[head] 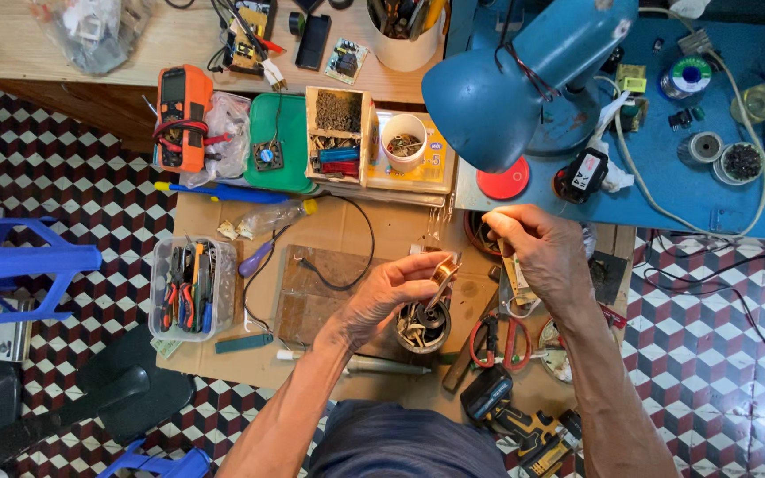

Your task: The person holds a small white plastic housing and repeatedly inserts and removes a copper wire coil, adjusting its position within the housing. The person manipulates the coil and housing by hand, turning the assembly to inspect different sides.

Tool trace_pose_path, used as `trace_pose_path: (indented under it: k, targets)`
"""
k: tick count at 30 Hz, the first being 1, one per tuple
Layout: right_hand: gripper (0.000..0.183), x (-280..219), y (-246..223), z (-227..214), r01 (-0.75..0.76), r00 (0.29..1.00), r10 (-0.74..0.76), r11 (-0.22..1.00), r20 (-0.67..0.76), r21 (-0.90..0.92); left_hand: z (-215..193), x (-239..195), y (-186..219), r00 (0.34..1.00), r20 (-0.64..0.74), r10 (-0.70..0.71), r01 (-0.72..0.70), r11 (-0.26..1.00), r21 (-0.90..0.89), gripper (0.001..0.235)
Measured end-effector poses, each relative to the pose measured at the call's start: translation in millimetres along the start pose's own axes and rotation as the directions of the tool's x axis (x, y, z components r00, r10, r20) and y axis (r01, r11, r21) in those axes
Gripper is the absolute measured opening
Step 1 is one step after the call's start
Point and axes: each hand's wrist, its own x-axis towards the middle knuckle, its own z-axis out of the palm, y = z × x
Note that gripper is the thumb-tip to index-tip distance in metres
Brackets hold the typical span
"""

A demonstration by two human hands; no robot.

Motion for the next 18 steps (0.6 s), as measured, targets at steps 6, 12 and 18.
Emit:
trace_pose_path:
  k: [6, 12, 18]
  targets:
    - [0.018, -15.6, -15.2, 3.2, 0.116, 0.991, -0.121, 0.990, -0.058, -0.083, 7.6, -8.2, 3.8, 0.998, 0.048, 0.031, -0.035, 0.996, 0.080, 0.063]
    - [0.017, -28.5, -36.1, 2.4, 0.223, 0.973, -0.228, 0.966, -0.030, -0.132, 8.2, -12.4, 5.5, 0.996, 0.035, 0.082, -0.087, 0.981, 0.176, 0.064]
    - [0.012, -47.4, -53.3, 5.7, 0.279, 0.955, -0.293, 0.938, -0.038, -0.205, -1.5, -5.4, -4.6, 0.987, -0.025, 0.161, -0.156, 0.978, 0.140, 0.062]
